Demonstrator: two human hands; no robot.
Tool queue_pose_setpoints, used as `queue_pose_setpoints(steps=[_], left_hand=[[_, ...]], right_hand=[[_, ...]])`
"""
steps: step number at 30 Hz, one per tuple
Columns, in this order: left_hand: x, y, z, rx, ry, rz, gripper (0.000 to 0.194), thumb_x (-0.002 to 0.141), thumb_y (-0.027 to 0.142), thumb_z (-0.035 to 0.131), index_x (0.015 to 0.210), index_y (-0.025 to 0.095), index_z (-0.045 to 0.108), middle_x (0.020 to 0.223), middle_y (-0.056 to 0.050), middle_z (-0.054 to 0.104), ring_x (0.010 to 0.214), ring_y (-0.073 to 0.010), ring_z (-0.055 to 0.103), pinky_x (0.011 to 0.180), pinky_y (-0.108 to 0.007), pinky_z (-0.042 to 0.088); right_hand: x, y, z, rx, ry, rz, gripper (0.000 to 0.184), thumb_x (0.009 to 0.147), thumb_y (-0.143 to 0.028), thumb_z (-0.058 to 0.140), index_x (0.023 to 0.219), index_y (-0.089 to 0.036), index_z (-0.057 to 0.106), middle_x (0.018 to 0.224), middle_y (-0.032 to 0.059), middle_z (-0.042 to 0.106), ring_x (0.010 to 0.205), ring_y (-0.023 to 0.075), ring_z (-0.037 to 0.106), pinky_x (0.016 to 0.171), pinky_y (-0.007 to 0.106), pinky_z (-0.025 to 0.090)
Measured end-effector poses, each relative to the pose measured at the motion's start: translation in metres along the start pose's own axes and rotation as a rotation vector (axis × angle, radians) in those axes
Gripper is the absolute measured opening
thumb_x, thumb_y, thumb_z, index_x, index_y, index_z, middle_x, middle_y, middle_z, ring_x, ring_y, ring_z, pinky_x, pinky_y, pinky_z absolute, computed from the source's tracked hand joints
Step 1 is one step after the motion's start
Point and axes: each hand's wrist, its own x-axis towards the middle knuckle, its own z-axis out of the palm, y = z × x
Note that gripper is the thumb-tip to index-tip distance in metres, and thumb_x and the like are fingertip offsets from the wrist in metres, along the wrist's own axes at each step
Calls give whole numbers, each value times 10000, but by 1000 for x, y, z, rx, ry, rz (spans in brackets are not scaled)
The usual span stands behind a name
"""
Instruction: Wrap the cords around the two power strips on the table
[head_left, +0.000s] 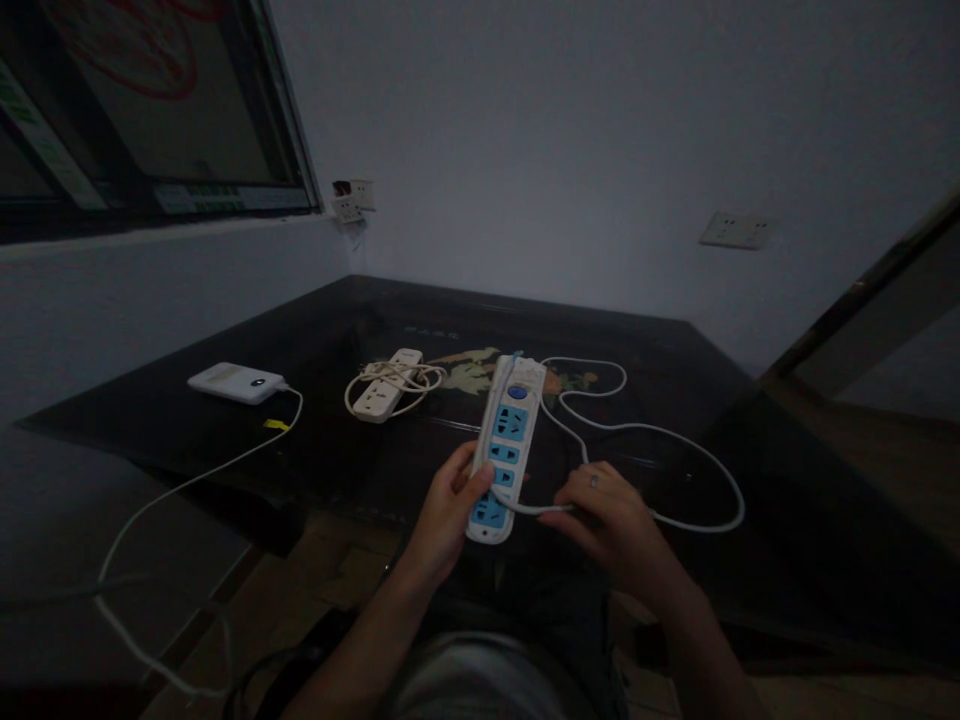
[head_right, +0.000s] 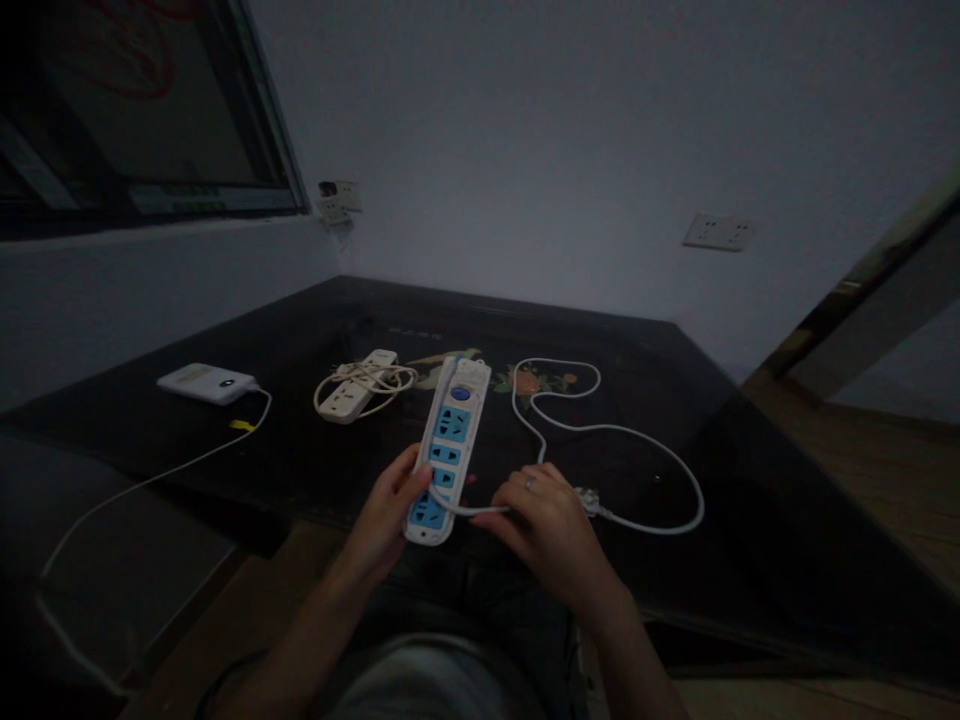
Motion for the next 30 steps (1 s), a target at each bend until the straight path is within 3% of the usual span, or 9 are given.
queue_pose_setpoints(steps=[4,10,19,24,30], left_hand=[[0,-2,-2,-3,18,20,462,663,352,802,1051,135,675,1010,-120,731,980,-276,676,825,-307,521],[-1,-2,-1,-5,-21,24,418,743,396,732,1073,149,665,945,-113,745,835,-278,714,693,-327,560],[-2,-3,0,4,-8,-7,438,703,414,762,1018,124,676,909,-130,748,857,-305,715,708,-347,571],[-4,3,1,-24,-34,-47,499,654,440,792,1014,129,643,916,-131,740,791,-306,721,597,-328,580],[-9,23,-5,-93,-88,-37,522,677,479,761,1046,153,585,941,-129,730,802,-333,717,541,-352,591]], right_hand=[[2,10,-7,31,-79,33,308,872,-453,583,717,-189,619,702,14,621,683,151,553,663,290,387],[6,12,-9,162,-237,32,316,926,-422,498,760,-196,643,759,20,631,761,160,580,681,278,433],[7,14,-17,273,-246,54,351,908,-457,516,740,-188,667,660,2,621,621,123,573,579,230,414],[13,33,-19,204,-335,51,446,867,-531,537,615,-173,625,574,-6,577,548,118,522,547,232,381],[23,66,-22,461,-514,41,541,859,-626,451,610,-178,625,596,0,574,601,134,549,585,246,426]])
